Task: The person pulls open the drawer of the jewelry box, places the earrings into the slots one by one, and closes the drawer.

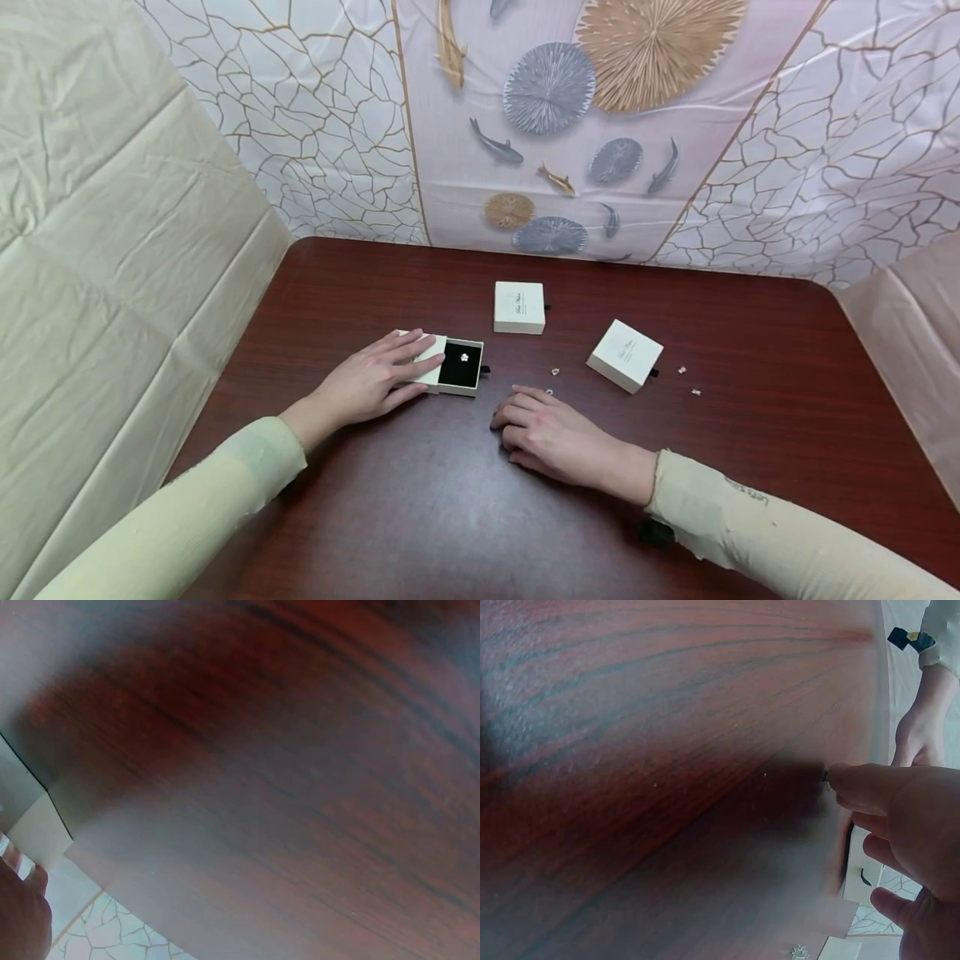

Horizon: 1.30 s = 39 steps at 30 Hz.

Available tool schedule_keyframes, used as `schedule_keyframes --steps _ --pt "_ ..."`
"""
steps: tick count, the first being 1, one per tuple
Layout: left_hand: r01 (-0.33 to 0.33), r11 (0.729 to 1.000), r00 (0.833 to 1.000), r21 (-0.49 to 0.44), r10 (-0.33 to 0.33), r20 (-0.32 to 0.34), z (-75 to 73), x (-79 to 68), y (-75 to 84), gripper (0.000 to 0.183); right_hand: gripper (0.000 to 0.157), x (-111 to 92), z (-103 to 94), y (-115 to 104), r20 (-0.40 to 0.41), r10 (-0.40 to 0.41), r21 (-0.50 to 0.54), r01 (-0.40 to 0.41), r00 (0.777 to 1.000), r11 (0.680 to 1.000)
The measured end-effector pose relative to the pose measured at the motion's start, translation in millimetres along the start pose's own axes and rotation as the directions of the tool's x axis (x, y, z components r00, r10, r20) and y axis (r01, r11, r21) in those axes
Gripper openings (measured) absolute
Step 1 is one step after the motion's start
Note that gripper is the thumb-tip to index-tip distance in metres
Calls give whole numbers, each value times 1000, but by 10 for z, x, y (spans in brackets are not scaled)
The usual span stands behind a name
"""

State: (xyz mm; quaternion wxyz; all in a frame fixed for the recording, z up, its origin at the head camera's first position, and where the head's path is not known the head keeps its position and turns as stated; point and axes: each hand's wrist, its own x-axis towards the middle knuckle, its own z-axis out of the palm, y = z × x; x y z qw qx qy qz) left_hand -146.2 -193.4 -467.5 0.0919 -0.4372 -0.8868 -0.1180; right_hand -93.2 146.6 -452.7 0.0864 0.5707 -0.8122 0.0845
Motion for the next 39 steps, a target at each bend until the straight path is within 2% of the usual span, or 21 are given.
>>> schedule_keyframes --steps 13,18,25,30,39 --pt "13 1000 1000 8 -13 18 -6 3 1 52 11 26 7 0 -11 -25 -14 25 1000 1000" --pt "16 1000 1000 9 -16 26 -6 10 1 52 13 38 -10 9 -6 -10 9 10 1000 1000" --pt "19 1000 999 7 -19 34 -13 8 4 52 7 104 -109 55 4 14 -4 -14 1000 1000" --pt "16 1000 999 6 -16 33 -9 6 -4 51 12 184 -189 115 -13 12 -28 -12 1000 1000" --pt "8 1000 1000 3 -8 22 -4 9 -10 51 15 366 -304 248 -18 92 67 -91 996 994"
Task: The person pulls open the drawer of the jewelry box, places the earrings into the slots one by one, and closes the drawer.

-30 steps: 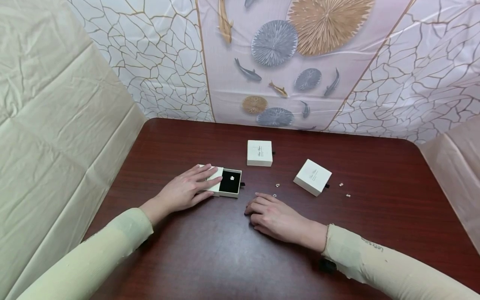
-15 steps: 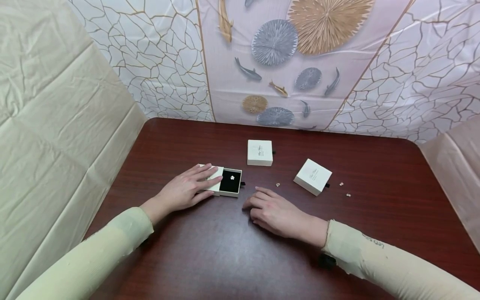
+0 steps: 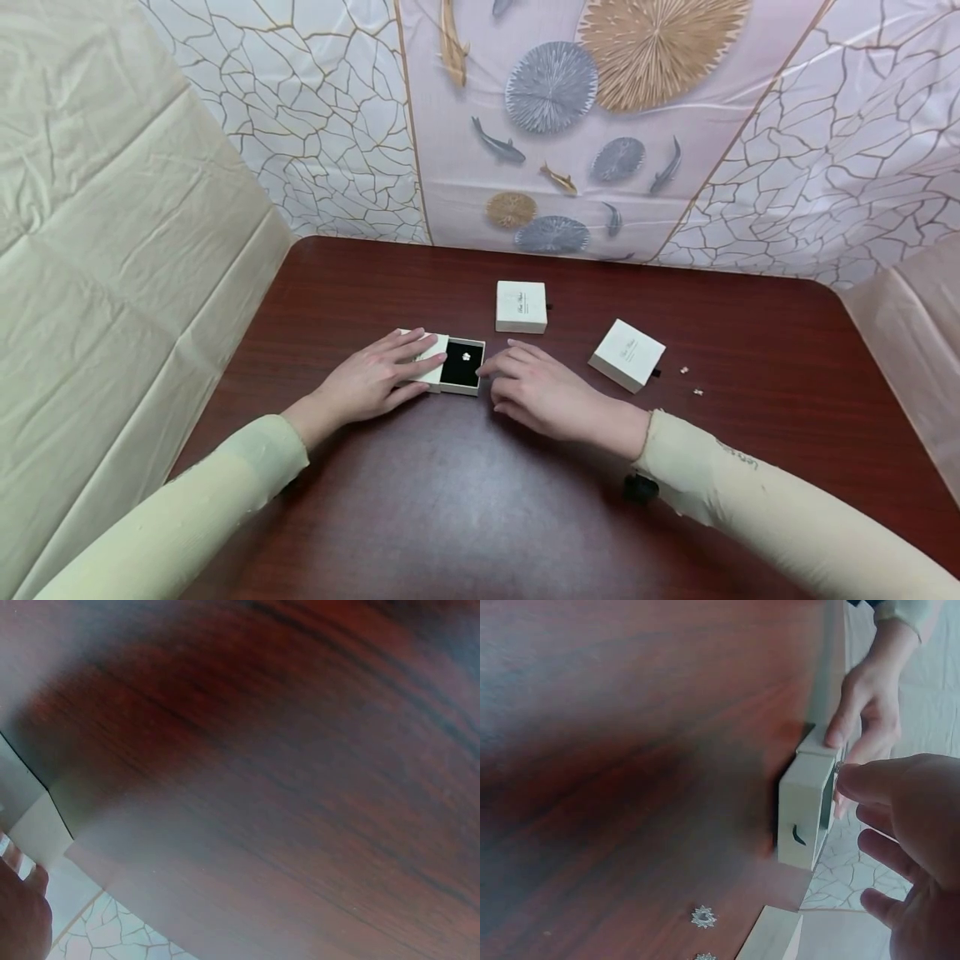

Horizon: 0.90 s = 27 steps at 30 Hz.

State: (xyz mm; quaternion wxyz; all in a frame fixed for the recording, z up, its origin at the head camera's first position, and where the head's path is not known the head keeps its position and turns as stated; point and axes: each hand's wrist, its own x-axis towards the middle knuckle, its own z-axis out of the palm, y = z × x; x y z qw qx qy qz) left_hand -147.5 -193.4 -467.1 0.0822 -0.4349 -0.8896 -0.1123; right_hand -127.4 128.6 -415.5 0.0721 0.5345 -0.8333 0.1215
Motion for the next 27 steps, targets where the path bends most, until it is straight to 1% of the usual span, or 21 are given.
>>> schedule_keyframes --steps 5,13,18,22,27 --pt "1 1000 1000 -4 -1 -2 7 -2 1 51 15 106 16 90 -2 48 87 -47 999 995" --pt "5 1000 1000 2 -5 -2 7 2 -3 50 13 311 40 204 42 128 191 -133 991 972" --pt "11 1000 1000 6 -11 3 11 3 -10 50 13 430 73 263 41 133 211 -139 990 968" --pt "5 1000 1000 3 -5 -5 16 -2 -16 50 13 499 107 311 44 128 207 -134 991 969" --pt "2 1000 1000 -4 -2 -6 12 -5 -23 50 15 562 147 364 82 126 206 -140 989 968"
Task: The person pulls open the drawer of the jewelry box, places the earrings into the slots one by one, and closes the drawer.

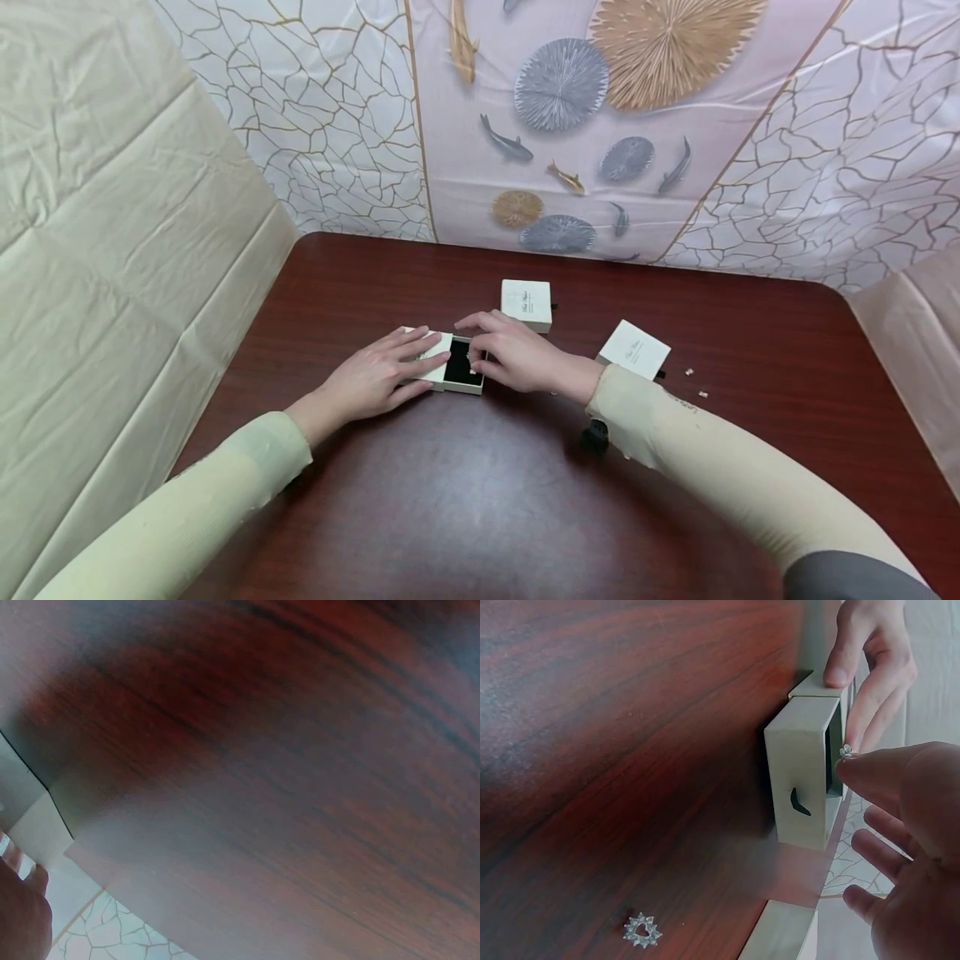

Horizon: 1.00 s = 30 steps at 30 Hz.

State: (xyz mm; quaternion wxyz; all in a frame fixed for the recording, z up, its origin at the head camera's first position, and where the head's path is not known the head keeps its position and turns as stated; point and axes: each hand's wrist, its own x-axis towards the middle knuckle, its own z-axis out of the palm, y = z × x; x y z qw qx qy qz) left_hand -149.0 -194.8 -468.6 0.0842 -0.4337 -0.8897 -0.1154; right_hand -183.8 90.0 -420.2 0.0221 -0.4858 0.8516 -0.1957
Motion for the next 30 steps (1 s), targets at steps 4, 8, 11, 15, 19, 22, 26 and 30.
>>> schedule_keyframes --steps 4,8,11,15,19,22,26,30 --pt "4 1000 1000 -1 -4 6 -5 1 -1 50 15 42 12 16 34 7 -3 -7 999 1000" --pt "10 1000 1000 -2 -10 14 -13 2 -2 51 16 84 23 20 57 3 -12 -2 998 1000" --pt "15 1000 1000 -3 -14 20 -13 2 0 51 17 109 37 19 69 -3 -23 4 998 1000" --pt "17 1000 1000 -4 -17 23 -13 3 2 50 18 135 54 18 92 7 -38 -3 996 999" --pt "16 1000 1000 -4 -16 20 -17 4 -1 50 18 157 48 11 102 7 -47 -2 995 999" --pt "17 1000 1000 -7 -16 20 -19 3 -2 50 18 168 44 5 101 -4 -47 9 995 999" --pt "20 1000 999 -10 -19 25 -18 2 -4 50 18 175 51 8 109 0 -27 3 994 1000" --pt "20 1000 999 -16 -20 26 -15 1 -2 50 18 177 65 23 125 28 7 -29 992 1000"
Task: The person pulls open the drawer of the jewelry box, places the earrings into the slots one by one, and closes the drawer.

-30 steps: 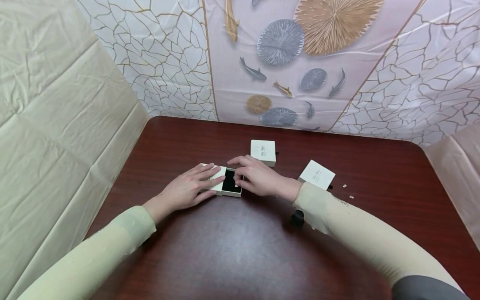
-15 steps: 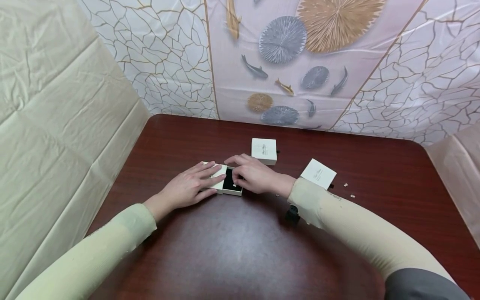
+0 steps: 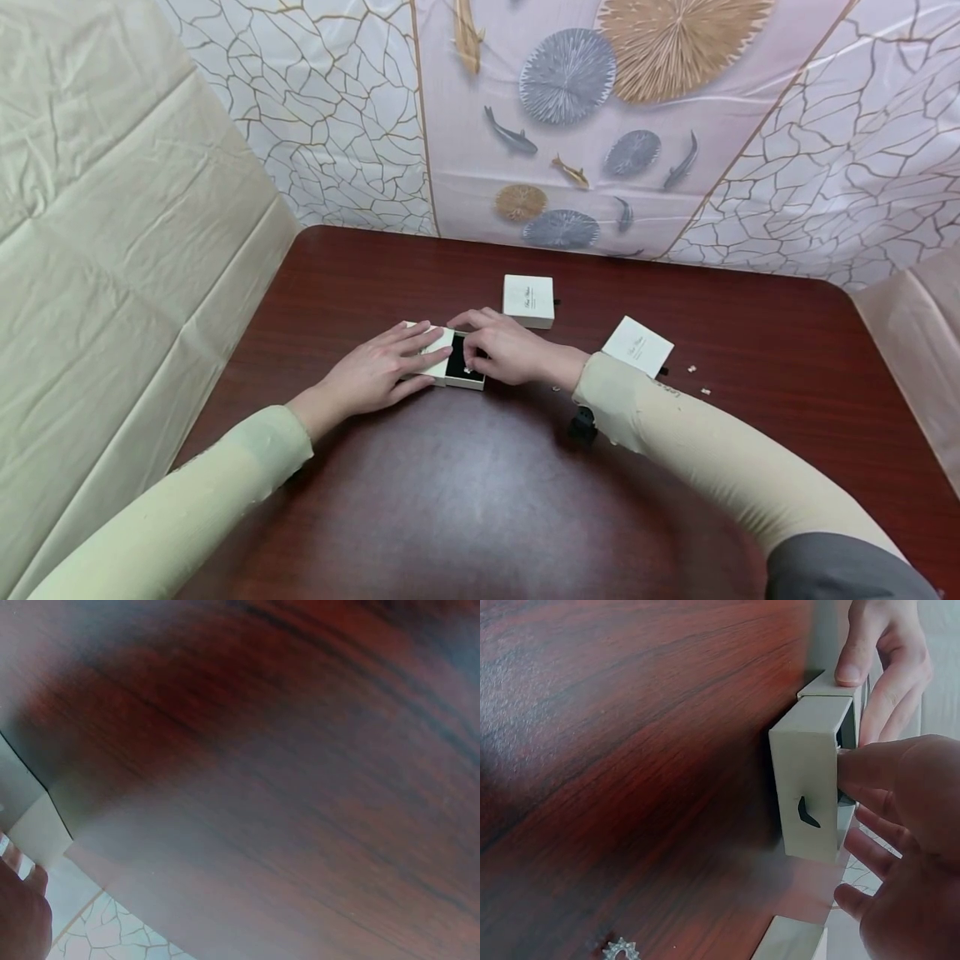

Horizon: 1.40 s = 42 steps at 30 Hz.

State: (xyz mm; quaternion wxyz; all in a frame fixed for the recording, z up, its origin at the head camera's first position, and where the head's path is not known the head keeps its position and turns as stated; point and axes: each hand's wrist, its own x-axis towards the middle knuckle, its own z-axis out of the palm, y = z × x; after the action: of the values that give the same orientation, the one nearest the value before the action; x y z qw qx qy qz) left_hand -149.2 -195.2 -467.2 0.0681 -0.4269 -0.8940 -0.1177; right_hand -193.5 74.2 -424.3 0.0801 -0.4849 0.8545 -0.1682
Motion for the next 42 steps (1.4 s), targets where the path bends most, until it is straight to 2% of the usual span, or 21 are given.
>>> schedule_keyframes --steps 10,19,29,37,42 --pt "-8 1000 1000 -1 8 -7 -2 8 1 50 16 13 -12 17 31 47 33 -48 998 998" --pt "-7 1000 1000 -2 7 -3 -12 12 5 50 16 -15 -21 39 44 55 107 -60 998 992" --pt "1 1000 1000 2 -1 5 -11 8 -1 51 18 -13 -23 69 28 58 90 -60 998 994" --pt "4 1000 1000 -3 -4 7 -3 3 0 51 18 -23 2 55 50 59 134 -65 997 989" --pt "5 1000 1000 1 -5 10 -6 2 4 51 18 -21 1 43 38 60 101 -63 997 993"
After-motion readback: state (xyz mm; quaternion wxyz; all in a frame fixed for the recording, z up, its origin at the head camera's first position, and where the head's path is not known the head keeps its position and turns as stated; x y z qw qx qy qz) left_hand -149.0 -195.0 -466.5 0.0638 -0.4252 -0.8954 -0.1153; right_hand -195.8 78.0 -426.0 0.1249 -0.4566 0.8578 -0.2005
